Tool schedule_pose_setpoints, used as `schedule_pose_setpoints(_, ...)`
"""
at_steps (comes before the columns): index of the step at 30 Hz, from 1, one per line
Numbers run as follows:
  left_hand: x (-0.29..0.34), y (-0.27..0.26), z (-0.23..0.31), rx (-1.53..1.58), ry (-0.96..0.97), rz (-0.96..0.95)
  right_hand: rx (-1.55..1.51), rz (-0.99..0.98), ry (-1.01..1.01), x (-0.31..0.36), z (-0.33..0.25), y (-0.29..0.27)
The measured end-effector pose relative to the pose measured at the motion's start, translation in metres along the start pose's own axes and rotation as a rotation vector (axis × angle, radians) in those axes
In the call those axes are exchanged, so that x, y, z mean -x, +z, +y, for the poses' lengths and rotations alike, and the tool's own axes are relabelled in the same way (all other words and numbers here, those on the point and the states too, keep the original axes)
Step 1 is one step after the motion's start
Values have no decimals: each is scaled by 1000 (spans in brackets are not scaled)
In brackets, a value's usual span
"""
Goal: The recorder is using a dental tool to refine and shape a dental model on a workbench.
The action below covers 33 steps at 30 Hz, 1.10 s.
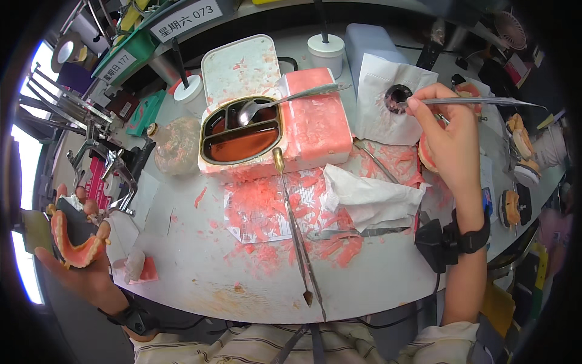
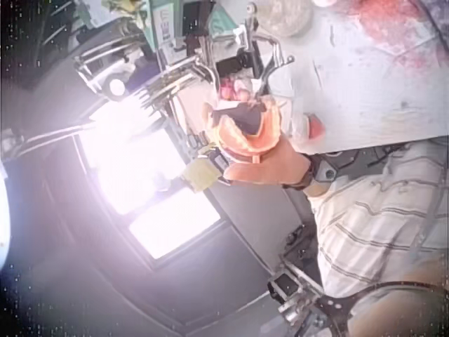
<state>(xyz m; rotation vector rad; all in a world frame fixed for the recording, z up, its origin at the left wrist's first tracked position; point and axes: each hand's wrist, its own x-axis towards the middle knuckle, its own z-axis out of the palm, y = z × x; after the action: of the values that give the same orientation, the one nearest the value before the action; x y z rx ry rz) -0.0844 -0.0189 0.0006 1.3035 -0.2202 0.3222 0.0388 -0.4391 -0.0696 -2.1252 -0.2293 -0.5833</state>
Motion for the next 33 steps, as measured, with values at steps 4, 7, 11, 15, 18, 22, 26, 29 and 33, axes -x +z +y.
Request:
schedule_pose_setpoints(4,15,13,-23,559,-343,49,307,41,-161,-12,16,10)
schedule_pose_setpoints(7,24,36,-40,723,-348,37,434,90,-269,-12,13,10)
schedule_pose_setpoints(11,35,55,-60,672,-289,-6,607,126,-438,-11,5,7)
schedule_pose_setpoints(15,38,98,-68,481,-225,103,413,114,-255,7,-39,16)
schedule_pose_setpoints(18,36,100,-80,166,-45,-108,-269,-97,-5,35,-92,20)
schedule_pose_setpoints(22,41,105,-86,-281,70,-114,-546,-379,-191,57,-125,33)
schedule_pose_setpoints(26,45,101,-100,-441,161,-91,-797,-549,-244,70,-128,42)
schedule_pose_setpoints(29,43,101,-101,-460,237,-96,-1013,-471,84,78,-134,43)
schedule_pose_setpoints(33,44,106,-100,-426,209,-87,-638,-527,-321,70,-129,43)
